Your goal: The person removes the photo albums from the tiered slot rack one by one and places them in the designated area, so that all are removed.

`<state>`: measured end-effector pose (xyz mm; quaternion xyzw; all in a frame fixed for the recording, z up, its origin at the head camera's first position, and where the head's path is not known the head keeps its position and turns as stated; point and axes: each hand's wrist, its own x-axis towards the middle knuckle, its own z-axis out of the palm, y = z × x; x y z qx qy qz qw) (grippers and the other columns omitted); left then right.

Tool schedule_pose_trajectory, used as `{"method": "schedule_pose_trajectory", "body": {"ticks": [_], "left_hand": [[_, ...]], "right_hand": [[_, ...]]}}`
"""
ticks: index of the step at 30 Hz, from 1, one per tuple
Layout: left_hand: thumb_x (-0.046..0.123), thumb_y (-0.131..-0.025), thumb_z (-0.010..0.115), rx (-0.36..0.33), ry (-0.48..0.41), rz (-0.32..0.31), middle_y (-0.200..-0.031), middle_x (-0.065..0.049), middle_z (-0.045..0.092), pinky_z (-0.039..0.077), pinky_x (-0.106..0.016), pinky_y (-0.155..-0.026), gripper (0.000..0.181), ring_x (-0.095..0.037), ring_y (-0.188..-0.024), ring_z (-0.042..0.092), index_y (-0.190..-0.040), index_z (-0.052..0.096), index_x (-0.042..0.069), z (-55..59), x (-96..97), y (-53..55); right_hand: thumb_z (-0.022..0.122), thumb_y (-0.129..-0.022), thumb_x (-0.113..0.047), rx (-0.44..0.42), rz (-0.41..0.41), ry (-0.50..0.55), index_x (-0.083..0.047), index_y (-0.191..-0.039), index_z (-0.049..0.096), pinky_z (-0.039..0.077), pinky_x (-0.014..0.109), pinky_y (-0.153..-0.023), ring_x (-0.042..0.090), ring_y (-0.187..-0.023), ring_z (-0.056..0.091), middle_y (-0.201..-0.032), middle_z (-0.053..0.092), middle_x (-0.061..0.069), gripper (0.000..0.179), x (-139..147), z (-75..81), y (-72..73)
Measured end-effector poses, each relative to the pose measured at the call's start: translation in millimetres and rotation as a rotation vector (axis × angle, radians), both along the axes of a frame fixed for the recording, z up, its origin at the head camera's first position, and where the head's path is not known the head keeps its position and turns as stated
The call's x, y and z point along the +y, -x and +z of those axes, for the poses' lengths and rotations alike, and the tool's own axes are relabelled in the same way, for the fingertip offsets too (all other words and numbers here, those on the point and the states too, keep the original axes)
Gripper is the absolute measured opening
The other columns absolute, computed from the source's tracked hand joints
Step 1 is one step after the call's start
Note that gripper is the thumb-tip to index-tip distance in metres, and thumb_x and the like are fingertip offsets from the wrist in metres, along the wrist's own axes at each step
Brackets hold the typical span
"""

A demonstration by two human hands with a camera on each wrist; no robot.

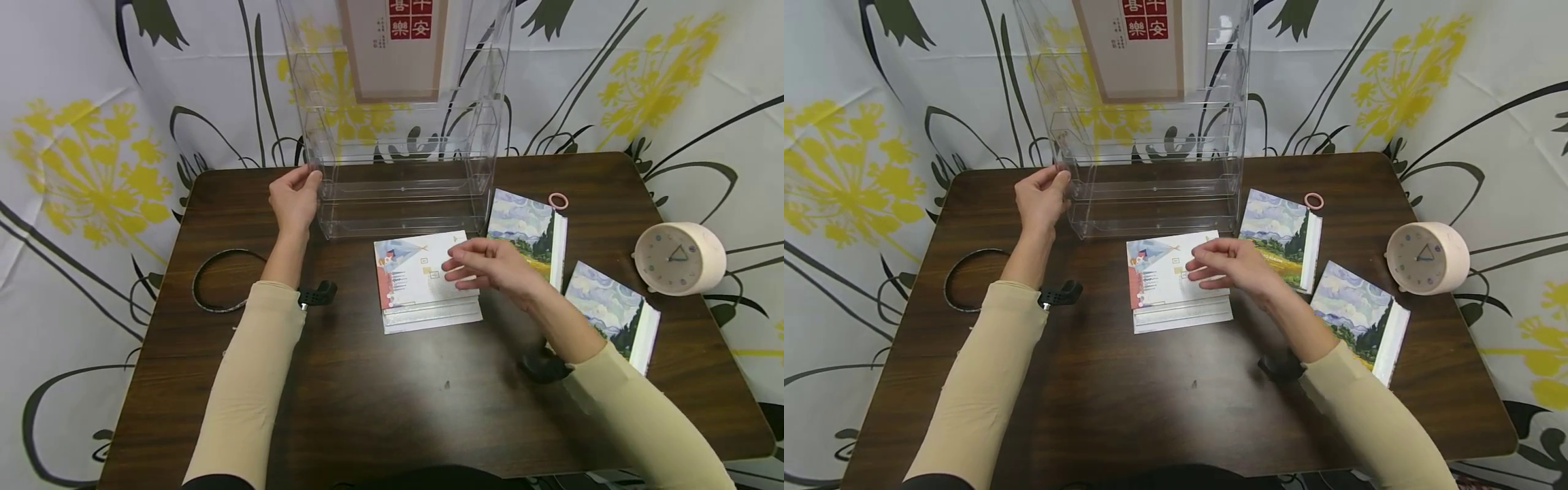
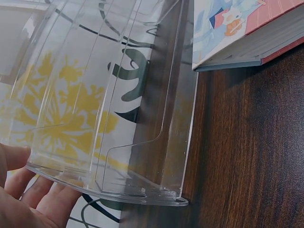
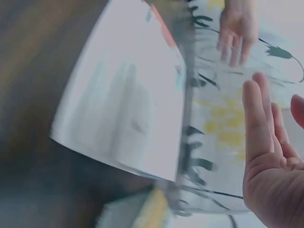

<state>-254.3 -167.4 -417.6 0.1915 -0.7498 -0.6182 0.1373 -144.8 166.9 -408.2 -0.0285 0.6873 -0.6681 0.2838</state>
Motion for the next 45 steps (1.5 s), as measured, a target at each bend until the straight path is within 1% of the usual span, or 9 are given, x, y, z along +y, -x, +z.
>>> {"method": "schedule_pose_trajectory", "body": {"ticks": [6,11,15,20,26,31,37,42,45], "left_hand": [[0.018,-0.091,0.071,0.011,0.018,0.010,-0.111,-0.004,0.072,0.051,-0.022,-0.085,0.026,-0.009,-0.098,0.067,-0.116,0.073,0.010,-0.7,-0.3,-0.9],[0.017,-0.091,0.072,0.020,0.014,0.013,-0.111,-0.005,0.072,0.051,-0.022,-0.085,0.026,-0.009,-0.097,0.067,-0.116,0.073,0.009,-0.4,-0.2,-0.7],[0.017,-0.091,0.072,0.019,0.004,0.010,-0.110,-0.005,0.073,0.051,-0.021,-0.083,0.026,-0.009,-0.096,0.067,-0.115,0.074,0.009,1.1,-0.2,-0.5],[0.016,-0.090,0.072,0.030,-0.001,0.015,-0.109,-0.006,0.073,0.051,-0.021,-0.081,0.025,-0.008,-0.093,0.067,-0.114,0.074,0.009,1.5,0.6,1.1],[0.016,-0.091,0.072,0.023,0.000,0.017,-0.110,-0.005,0.073,0.051,-0.021,-0.084,0.026,-0.008,-0.095,0.067,-0.115,0.073,0.009,1.5,-0.1,0.7],[0.017,-0.090,0.072,0.013,-0.009,0.018,-0.110,-0.005,0.073,0.051,-0.021,-0.083,0.027,-0.009,-0.096,0.067,-0.116,0.073,0.009,-0.1,-0.1,0.4],[0.018,-0.090,0.072,0.009,-0.013,0.015,-0.110,-0.005,0.073,0.051,-0.020,-0.081,0.027,-0.008,-0.096,0.067,-0.116,0.073,0.009,-1.0,0.6,0.8],[0.018,-0.091,0.072,0.017,-0.006,0.019,-0.108,-0.006,0.073,0.052,-0.018,-0.068,0.026,-0.008,-0.089,0.067,-0.115,0.074,0.010,-1.4,0.2,0.8],[0.019,-0.090,0.072,0.014,0.003,0.020,-0.108,-0.006,0.073,0.052,-0.018,-0.068,0.026,-0.007,-0.089,0.066,-0.114,0.074,0.010,-1.1,0.4,0.4]], "right_hand": [[0.065,-0.097,-0.023,0.236,-0.136,-0.037,0.002,-0.125,0.058,0.056,0.043,-0.083,0.024,-0.099,0.069,-0.116,0.068,0.017,0.039,-0.4,28.9,31.5],[0.068,-0.094,-0.020,0.420,-0.238,-0.019,-0.001,-0.125,0.059,0.056,0.037,-0.083,0.025,-0.103,0.067,-0.119,0.067,0.016,0.037,-5.5,50.8,60.7],[0.068,-0.094,-0.016,0.500,-0.310,-0.020,-0.002,-0.126,0.060,0.056,0.035,-0.083,0.024,-0.105,0.065,-0.121,0.066,0.016,0.036,-10.9,66.5,81.6],[0.069,-0.093,-0.016,0.575,-0.371,-0.095,-0.005,-0.130,0.058,0.056,0.031,-0.083,0.021,-0.108,0.063,-0.124,0.064,0.013,0.039,-17.7,82.5,104.4],[0.068,-0.094,-0.018,0.587,-0.400,-0.143,-0.009,-0.136,0.053,0.053,0.033,-0.091,0.018,-0.114,0.060,-0.132,0.060,0.009,0.045,-21.3,93.7,128.4],[0.065,-0.096,-0.018,0.582,-0.384,-0.178,-0.012,-0.145,0.044,0.049,0.030,-0.096,0.017,-0.122,0.055,-0.142,0.052,0.007,0.054,-19.0,104.3,144.8],[0.064,-0.097,-0.023,0.586,-0.379,-0.261,-0.016,-0.150,0.037,0.046,0.028,-0.099,0.013,-0.128,0.049,-0.149,0.045,0.002,0.061,-18.1,118.4,157.5],[0.062,-0.098,-0.025,0.574,-0.378,-0.299,-0.018,-0.154,0.031,0.045,0.026,-0.101,0.010,-0.132,0.046,-0.153,0.039,-0.002,0.064,-24.7,125.1,166.8],[0.060,-0.099,-0.024,0.561,-0.386,-0.298,-0.020,-0.155,0.027,0.044,0.025,-0.101,0.010,-0.134,0.043,-0.156,0.035,-0.004,0.065,-29.0,127.5,171.2]]}}
